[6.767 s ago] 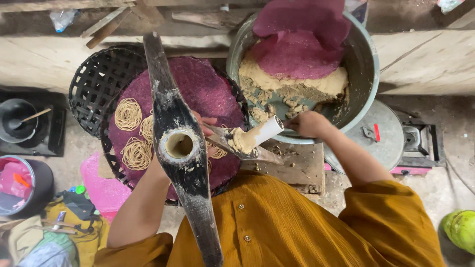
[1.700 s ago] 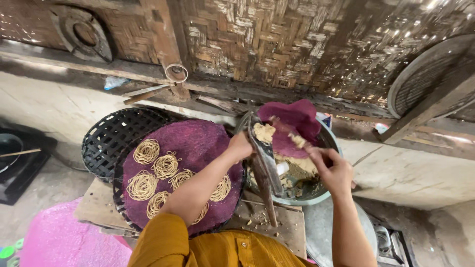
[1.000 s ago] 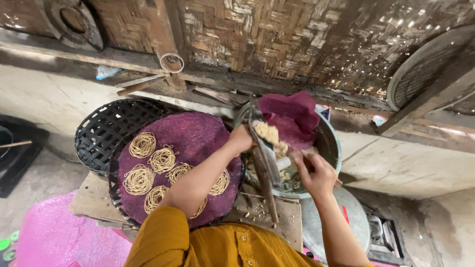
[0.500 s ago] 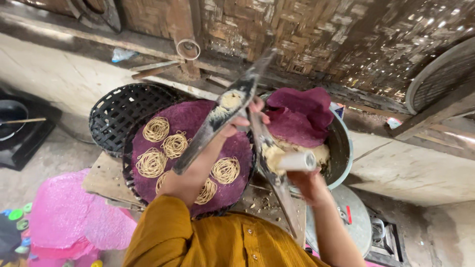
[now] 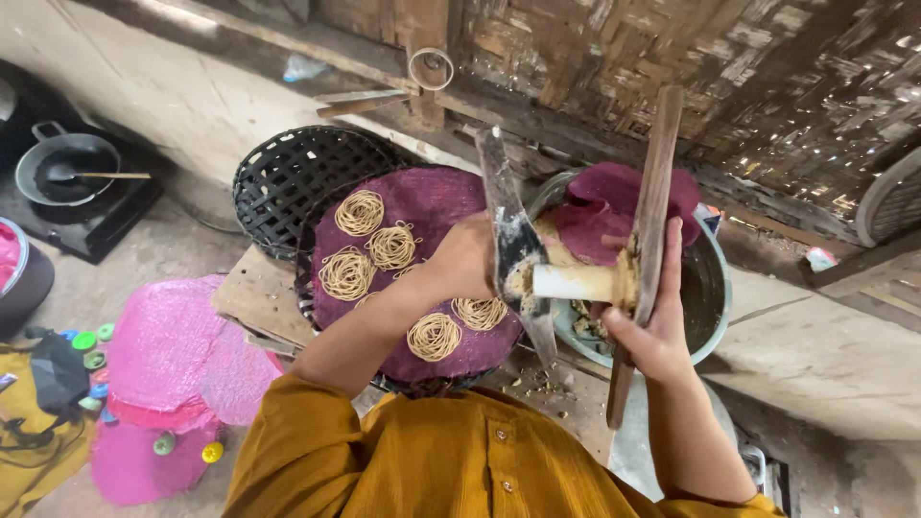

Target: The person scoops dough from a large basin into a hand-held press, squeezes the press lever to extrude strands of dough, cuts the strands, and forms them into nests on a round tray. After filling the tray, the person places small plastic cups on top of the noodle nests.

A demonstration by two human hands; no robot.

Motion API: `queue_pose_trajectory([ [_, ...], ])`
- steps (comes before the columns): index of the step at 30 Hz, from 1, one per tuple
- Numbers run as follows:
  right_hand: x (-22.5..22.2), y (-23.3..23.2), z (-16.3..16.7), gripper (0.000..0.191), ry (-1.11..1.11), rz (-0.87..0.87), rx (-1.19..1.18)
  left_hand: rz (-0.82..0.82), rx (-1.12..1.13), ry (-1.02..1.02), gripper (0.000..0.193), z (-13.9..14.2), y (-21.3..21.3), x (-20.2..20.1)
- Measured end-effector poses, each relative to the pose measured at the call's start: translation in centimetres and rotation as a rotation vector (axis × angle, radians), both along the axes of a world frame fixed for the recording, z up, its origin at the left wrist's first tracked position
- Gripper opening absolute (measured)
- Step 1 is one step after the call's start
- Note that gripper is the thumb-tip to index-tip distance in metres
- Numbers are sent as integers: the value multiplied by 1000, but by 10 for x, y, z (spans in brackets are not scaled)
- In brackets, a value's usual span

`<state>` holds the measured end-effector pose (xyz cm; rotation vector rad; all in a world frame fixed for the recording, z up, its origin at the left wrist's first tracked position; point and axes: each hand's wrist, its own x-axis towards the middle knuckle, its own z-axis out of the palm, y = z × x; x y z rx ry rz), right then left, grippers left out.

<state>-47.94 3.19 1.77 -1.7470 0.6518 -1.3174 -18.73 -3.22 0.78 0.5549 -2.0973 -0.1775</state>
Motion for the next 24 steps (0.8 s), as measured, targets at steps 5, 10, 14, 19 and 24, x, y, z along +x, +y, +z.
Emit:
queue_pose_trajectory([
  [5,28,16,16,111,605,-281,-482,143,-2,-66,29,-18,10,1],
  [10,72,24,18,109,734,-367,-479,195,71,-105,23,-39,15,3],
  [14,77,5,21,123,704,-188,-483,310,306,-150,28,-51,14,21],
  [19,60,-62,-17,100,171,203,246,83,532,359,43,-68,52,89],
  [24,46,-89,-99,54,617,-436,762,99,784,1014,46,-72,104,161],
])
